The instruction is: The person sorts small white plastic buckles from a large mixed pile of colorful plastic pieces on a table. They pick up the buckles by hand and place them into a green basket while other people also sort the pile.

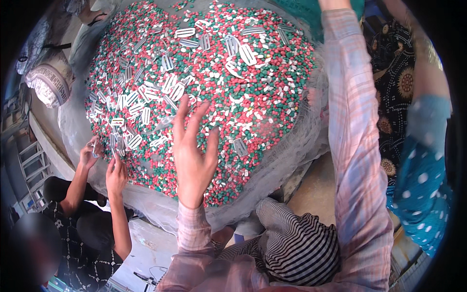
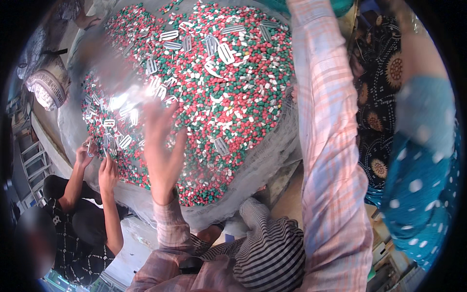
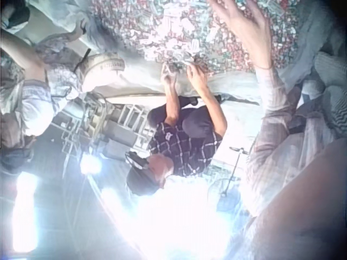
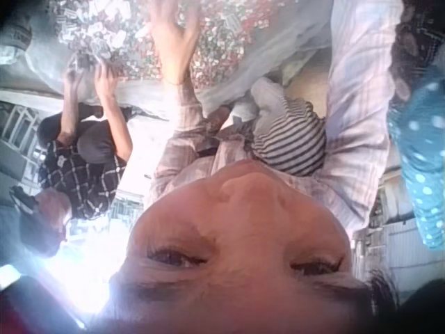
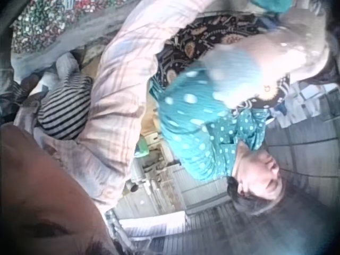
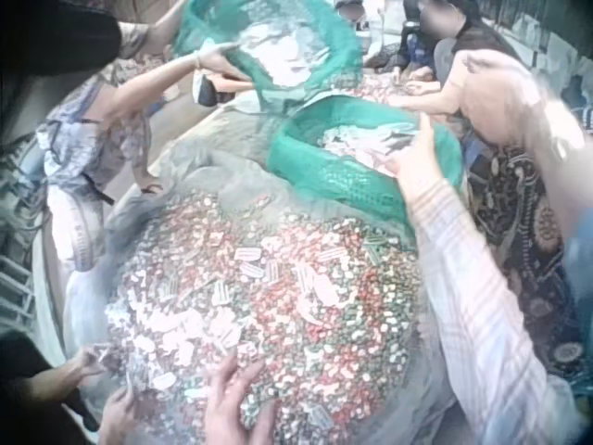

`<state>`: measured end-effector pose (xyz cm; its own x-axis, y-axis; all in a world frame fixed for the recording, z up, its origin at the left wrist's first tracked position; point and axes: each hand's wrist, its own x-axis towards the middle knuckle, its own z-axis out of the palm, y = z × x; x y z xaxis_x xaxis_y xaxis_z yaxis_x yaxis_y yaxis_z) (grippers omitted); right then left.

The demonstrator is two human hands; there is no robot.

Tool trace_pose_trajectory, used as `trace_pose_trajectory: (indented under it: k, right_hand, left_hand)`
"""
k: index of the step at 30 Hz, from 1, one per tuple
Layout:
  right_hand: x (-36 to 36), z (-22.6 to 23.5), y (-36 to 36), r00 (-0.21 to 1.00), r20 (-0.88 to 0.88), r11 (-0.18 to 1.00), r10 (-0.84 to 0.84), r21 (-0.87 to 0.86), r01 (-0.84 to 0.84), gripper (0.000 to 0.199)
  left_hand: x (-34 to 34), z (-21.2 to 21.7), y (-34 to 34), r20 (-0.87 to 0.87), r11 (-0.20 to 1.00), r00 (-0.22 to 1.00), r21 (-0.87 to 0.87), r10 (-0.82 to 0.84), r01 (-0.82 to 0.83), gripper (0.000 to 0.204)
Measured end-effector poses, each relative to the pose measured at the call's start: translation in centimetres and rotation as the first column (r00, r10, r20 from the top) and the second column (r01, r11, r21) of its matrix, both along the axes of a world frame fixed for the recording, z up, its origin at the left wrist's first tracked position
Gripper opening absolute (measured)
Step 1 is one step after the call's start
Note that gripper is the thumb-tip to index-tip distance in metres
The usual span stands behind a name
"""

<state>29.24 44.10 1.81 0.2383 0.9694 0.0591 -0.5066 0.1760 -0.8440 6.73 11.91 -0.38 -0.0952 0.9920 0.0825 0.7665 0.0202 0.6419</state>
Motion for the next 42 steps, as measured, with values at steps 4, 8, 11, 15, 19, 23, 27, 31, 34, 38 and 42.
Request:
trace_pose_trajectory:
  k: [4, 8, 11, 15, 19, 23, 27, 31, 34, 38, 42]
  right_hand:
    - [0.6, -5.6, 3.0, 0.995, -0.103, 1.0, -0.004, -0.02, 0.002, 0.038]
    - [-3.3, -15.1, 0.5, 0.436, 0.809, 0.884, 0.394, -0.205, -0.42, 0.044]
    - [-7.6, -16.7, -2.9, -0.089, 0.891, 0.824, 0.446, -0.448, -0.347, 0.071]
    - [-9.8, -16.5, -7.2, -0.369, 0.82, 0.756, 0.437, -0.557, -0.344, 0.088]
    - [-10.4, -15.4, -11.0, -0.395, 0.753, 0.573, 0.526, -0.657, -0.49, 0.08]
    - [-9.4, -16.5, -15.9, -0.184, 0.663, 0.436, 0.726, -0.651, -0.621, 0.084]
    - [-9.6, -16.3, -20.6, 0.041, 0.598, 0.477, 0.8, -0.593, -0.649, 0.079]
    - [-9.3, -10.9, -23.0, 0.071, 0.445, 0.293, 0.893, -0.453, -0.842, 0.049]
    - [-7.3, -11.8, -23.5, -0.008, 0.939, 0.678, 0.345, -0.255, -0.69, 0.029]
    - [-5.4, -11.3, -22.6, -0.161, 0.914, 0.712, 0.372, -0.392, -0.583, 0.022]
    - [-6.6, -11.4, -22.3, -0.122, 0.944, 0.769, 0.306, -0.32, -0.553, 0.027]
  left_hand:
    - [0.3, -3.6, -1.1, 0.058, 0.97, 0.997, -0.235, -0.053, 0.065, 0.056]
    - [1.6, -5.9, -3.3, 0.064, 0.893, 0.994, -0.435, -0.093, 0.111, 0.083]
    - [2.6, -7.3, -4.0, 0.031, 0.856, 0.996, -0.509, -0.084, 0.088, 0.114]
    - [4.0, -9.0, -3.7, 0.012, 0.875, 0.999, -0.482, -0.046, 0.046, 0.128]
    - [3.4, -11.0, -2.6, 0.141, 0.92, 0.981, -0.384, 0.135, -0.072, 0.136]
    - [2.3, -11.9, -1.6, 0.292, 0.93, 0.928, -0.347, 0.232, -0.123, 0.14]
    - [0.5, -12.1, -1.7, 0.227, 0.985, 0.97, -0.165, 0.092, -0.054, 0.118]
    - [-5.0, -7.3, -3.4, 0.756, 0.929, 0.629, -0.341, 0.178, 0.146, 0.088]
    - [-8.8, -5.0, -3.5, 0.305, 0.914, 0.941, -0.32, -0.148, 0.248, 0.08]
    - [-11.4, -5.0, -4.2, 0.458, 0.837, 0.862, -0.542, 0.216, 0.078, 0.062]
    - [-11.3, -6.3, -3.5, -0.093, 0.93, 0.991, -0.347, 0.096, -0.122, 0.048]
